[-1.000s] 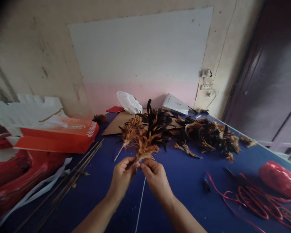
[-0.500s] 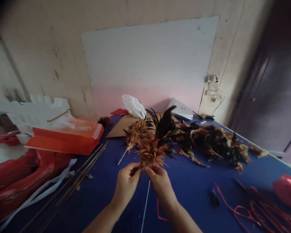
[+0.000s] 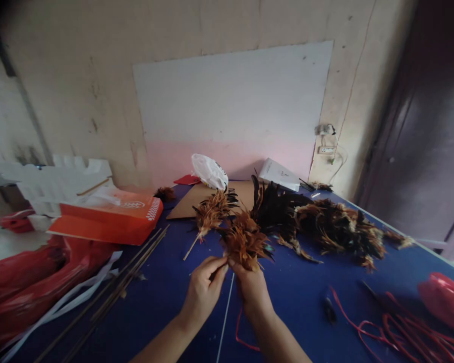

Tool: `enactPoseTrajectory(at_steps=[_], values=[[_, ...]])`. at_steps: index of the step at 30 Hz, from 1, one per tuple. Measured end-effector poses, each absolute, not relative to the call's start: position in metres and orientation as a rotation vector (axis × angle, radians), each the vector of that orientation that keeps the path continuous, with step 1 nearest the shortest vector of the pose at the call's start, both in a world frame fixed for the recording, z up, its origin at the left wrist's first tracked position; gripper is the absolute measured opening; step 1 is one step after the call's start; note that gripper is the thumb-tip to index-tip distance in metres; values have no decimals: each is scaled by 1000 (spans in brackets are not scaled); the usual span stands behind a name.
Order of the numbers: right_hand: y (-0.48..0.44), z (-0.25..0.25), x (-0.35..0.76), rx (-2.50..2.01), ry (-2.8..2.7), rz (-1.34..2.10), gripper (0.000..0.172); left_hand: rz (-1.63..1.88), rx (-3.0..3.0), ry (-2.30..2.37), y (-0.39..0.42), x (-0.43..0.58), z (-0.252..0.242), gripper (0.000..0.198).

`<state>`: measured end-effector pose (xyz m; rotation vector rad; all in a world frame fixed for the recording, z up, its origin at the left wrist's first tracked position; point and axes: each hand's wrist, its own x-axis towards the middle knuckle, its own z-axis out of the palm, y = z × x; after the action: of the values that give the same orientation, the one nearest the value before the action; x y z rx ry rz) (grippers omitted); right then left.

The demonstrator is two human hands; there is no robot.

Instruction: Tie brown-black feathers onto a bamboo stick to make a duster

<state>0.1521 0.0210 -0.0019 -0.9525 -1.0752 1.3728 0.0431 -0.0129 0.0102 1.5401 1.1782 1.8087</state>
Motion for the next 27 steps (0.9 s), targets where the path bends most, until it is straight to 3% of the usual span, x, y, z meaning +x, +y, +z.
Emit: enactPoseTrajectory(at_steps=[5,9,15,27], values=[[27,2,163,-927,-1029,1447,36,1564,1209,1237,-7,47,20,13],[26,9,169,-885,-1043,1513,40,1437,893,1031,-6,51,25,15],[27,10,175,-860,-1238,1442,33,1258,747,774,-10,53,23,19],[28,1,168,-1103,-1606,1114,26,1387,645,741,-4,34,0,20]])
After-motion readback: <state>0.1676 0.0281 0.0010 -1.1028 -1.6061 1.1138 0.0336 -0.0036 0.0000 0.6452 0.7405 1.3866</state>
